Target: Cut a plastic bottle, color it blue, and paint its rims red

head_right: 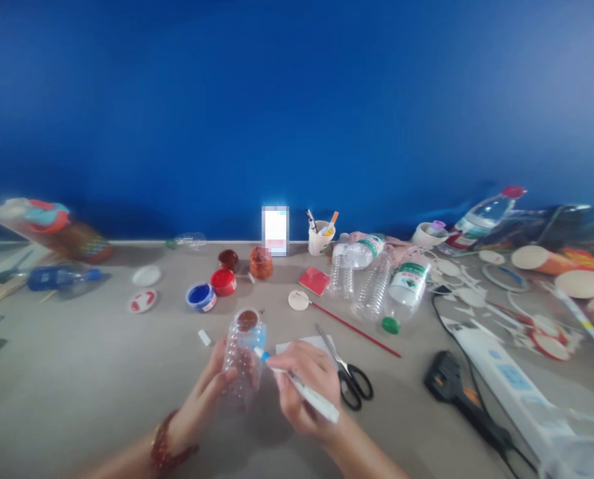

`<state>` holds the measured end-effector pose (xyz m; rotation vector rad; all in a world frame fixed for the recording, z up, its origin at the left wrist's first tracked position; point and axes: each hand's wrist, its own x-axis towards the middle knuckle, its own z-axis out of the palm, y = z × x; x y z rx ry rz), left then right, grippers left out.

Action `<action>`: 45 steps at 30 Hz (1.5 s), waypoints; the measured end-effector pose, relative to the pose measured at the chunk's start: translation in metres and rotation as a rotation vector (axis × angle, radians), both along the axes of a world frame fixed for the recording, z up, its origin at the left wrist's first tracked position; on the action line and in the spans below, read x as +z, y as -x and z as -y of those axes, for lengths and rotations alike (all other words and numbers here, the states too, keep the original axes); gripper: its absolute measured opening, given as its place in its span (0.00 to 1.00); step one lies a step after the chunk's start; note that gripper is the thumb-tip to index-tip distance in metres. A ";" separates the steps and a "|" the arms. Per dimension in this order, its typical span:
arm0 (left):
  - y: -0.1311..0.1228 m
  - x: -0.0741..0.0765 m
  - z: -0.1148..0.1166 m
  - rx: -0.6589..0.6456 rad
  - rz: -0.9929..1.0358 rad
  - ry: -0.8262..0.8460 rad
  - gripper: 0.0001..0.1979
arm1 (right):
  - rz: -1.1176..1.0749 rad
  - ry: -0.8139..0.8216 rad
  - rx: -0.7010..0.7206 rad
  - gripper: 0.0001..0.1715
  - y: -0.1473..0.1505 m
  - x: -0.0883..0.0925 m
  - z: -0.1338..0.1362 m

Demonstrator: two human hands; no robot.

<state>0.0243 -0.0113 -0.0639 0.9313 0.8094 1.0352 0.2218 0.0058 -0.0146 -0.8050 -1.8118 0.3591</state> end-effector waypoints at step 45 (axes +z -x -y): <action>0.005 0.001 0.000 0.069 -0.254 -0.158 0.24 | -0.005 -0.009 0.028 0.16 0.000 -0.004 -0.001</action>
